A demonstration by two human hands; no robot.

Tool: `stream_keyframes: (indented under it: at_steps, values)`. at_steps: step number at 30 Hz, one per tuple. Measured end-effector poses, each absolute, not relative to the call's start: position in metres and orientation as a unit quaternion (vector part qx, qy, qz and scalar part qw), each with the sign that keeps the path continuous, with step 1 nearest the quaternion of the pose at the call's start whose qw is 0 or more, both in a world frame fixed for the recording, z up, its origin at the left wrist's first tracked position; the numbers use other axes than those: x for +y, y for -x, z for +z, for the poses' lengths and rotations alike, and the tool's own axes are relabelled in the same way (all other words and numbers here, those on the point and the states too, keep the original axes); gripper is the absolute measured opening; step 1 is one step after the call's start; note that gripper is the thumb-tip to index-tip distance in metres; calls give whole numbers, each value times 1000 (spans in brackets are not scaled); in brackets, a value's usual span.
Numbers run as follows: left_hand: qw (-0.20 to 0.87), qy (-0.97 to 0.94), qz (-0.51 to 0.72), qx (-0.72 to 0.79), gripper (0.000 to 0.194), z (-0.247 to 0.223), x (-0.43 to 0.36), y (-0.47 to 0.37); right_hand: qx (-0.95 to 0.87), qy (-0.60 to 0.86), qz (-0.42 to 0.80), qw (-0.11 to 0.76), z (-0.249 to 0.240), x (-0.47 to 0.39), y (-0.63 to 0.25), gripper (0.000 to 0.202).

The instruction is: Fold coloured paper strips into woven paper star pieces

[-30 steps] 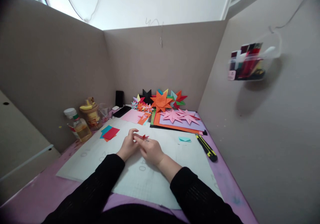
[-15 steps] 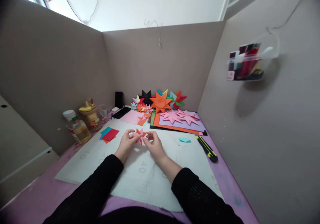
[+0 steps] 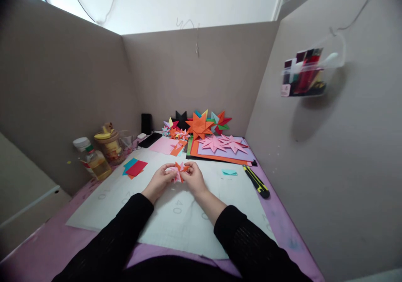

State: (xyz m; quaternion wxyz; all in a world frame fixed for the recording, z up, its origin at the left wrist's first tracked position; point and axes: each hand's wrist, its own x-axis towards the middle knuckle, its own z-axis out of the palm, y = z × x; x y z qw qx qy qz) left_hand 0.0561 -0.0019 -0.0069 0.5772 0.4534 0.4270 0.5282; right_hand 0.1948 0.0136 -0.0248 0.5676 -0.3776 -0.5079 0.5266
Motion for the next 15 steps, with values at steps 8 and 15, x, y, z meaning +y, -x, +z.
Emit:
stream_keyframes:
  at_steps: [8, 15]
  values:
    - [531, -485, 532, 448, 46, -10, -2, -58, -505, 372, 541, 561, -26, 14, -196, 35]
    - [497, -507, 527, 467, 39, -10, -3, -58, -499, 349, 583, 537, -28, 14, -198, 35]
